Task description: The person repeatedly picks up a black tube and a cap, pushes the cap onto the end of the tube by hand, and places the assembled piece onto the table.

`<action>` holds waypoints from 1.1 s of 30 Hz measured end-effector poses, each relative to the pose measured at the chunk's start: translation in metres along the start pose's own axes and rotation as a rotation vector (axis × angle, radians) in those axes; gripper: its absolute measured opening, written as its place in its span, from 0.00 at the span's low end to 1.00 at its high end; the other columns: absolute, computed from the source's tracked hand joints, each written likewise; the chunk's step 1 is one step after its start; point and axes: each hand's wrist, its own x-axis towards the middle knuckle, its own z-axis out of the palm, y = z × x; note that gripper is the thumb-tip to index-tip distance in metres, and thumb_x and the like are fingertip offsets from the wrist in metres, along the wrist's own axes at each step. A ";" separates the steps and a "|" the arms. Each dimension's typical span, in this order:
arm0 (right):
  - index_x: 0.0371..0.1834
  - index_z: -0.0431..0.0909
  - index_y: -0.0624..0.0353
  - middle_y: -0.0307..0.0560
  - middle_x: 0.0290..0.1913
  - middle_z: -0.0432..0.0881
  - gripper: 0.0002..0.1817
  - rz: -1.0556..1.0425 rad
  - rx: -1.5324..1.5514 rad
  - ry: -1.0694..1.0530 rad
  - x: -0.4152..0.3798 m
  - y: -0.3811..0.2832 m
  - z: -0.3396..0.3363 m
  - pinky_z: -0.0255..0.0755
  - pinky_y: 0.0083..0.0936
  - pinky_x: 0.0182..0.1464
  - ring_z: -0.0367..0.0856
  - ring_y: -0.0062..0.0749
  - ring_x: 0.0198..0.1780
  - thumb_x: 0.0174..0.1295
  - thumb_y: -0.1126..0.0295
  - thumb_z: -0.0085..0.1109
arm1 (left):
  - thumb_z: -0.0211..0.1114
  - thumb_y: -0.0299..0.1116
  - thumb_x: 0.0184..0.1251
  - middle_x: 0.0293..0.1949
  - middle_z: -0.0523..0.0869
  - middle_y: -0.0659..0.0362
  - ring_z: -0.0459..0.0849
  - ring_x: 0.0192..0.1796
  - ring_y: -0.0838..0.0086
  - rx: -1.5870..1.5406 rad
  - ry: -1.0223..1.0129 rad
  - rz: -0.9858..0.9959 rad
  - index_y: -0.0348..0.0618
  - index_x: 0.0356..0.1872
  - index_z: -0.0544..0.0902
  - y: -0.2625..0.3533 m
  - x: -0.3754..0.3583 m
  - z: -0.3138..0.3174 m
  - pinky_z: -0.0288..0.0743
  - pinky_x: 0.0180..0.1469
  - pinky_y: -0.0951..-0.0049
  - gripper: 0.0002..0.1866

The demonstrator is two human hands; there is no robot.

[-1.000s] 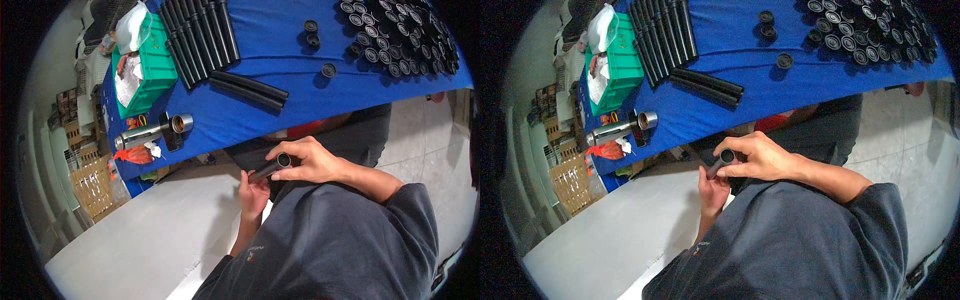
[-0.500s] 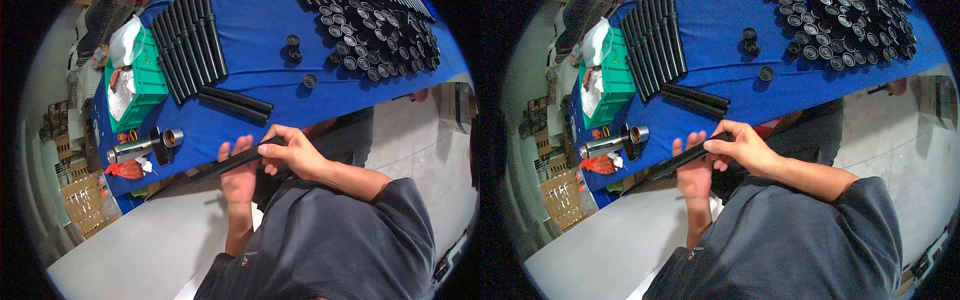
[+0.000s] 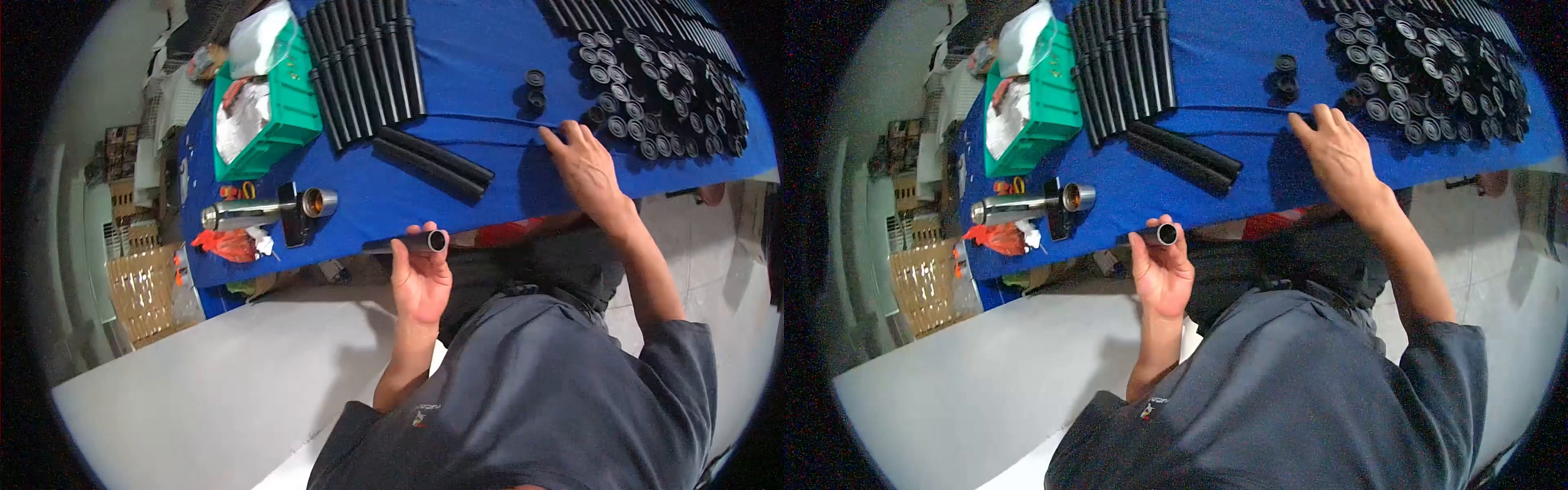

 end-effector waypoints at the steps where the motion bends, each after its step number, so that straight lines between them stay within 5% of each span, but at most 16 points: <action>1: 0.61 0.77 0.55 0.52 0.46 0.76 0.26 0.013 0.035 -0.005 0.001 0.000 0.005 0.78 0.36 0.48 0.79 0.45 0.47 0.56 0.70 0.66 | 0.65 0.41 0.75 0.59 0.86 0.45 0.82 0.64 0.51 -0.021 0.036 0.008 0.39 0.56 0.83 0.001 -0.002 -0.004 0.85 0.64 0.60 0.18; 3: 0.58 0.77 0.58 0.52 0.43 0.76 0.24 0.050 0.091 -0.029 -0.002 0.003 0.006 0.78 0.33 0.46 0.80 0.43 0.44 0.55 0.72 0.67 | 0.66 0.41 0.75 0.59 0.85 0.45 0.82 0.65 0.51 -0.032 -0.004 -0.021 0.39 0.56 0.83 0.003 -0.005 -0.003 0.85 0.63 0.60 0.18; 8: 0.55 0.73 0.61 0.42 0.41 0.80 0.21 0.348 1.418 -0.397 -0.021 -0.061 -0.044 0.76 0.25 0.46 0.79 0.22 0.42 0.60 0.76 0.68 | 0.67 0.37 0.74 0.60 0.85 0.44 0.82 0.65 0.51 0.236 0.017 0.080 0.42 0.59 0.81 -0.006 -0.002 -0.008 0.86 0.62 0.57 0.17; 12: 0.58 0.73 0.62 0.42 0.49 0.81 0.22 0.295 1.692 -0.341 -0.045 -0.102 -0.031 0.74 0.23 0.52 0.78 0.21 0.50 0.63 0.75 0.70 | 0.69 0.32 0.72 0.59 0.86 0.48 0.85 0.61 0.55 0.528 0.004 0.162 0.45 0.57 0.79 -0.029 0.004 0.014 0.85 0.62 0.56 0.15; 22: 0.60 0.76 0.65 0.57 0.51 0.81 0.21 -0.022 1.240 -0.172 -0.042 -0.102 -0.035 0.77 0.38 0.53 0.83 0.52 0.52 0.65 0.71 0.66 | 0.64 0.26 0.73 0.56 0.85 0.42 0.87 0.57 0.54 0.643 0.041 0.172 0.42 0.57 0.77 -0.028 0.002 0.021 0.87 0.58 0.53 0.14; 33: 0.60 0.75 0.66 0.60 0.51 0.80 0.21 -0.042 1.143 -0.136 -0.041 -0.104 -0.036 0.78 0.41 0.51 0.82 0.58 0.51 0.65 0.73 0.66 | 0.66 0.26 0.71 0.52 0.86 0.45 0.88 0.54 0.57 0.629 0.152 0.173 0.41 0.53 0.79 -0.038 0.006 0.026 0.88 0.56 0.57 0.12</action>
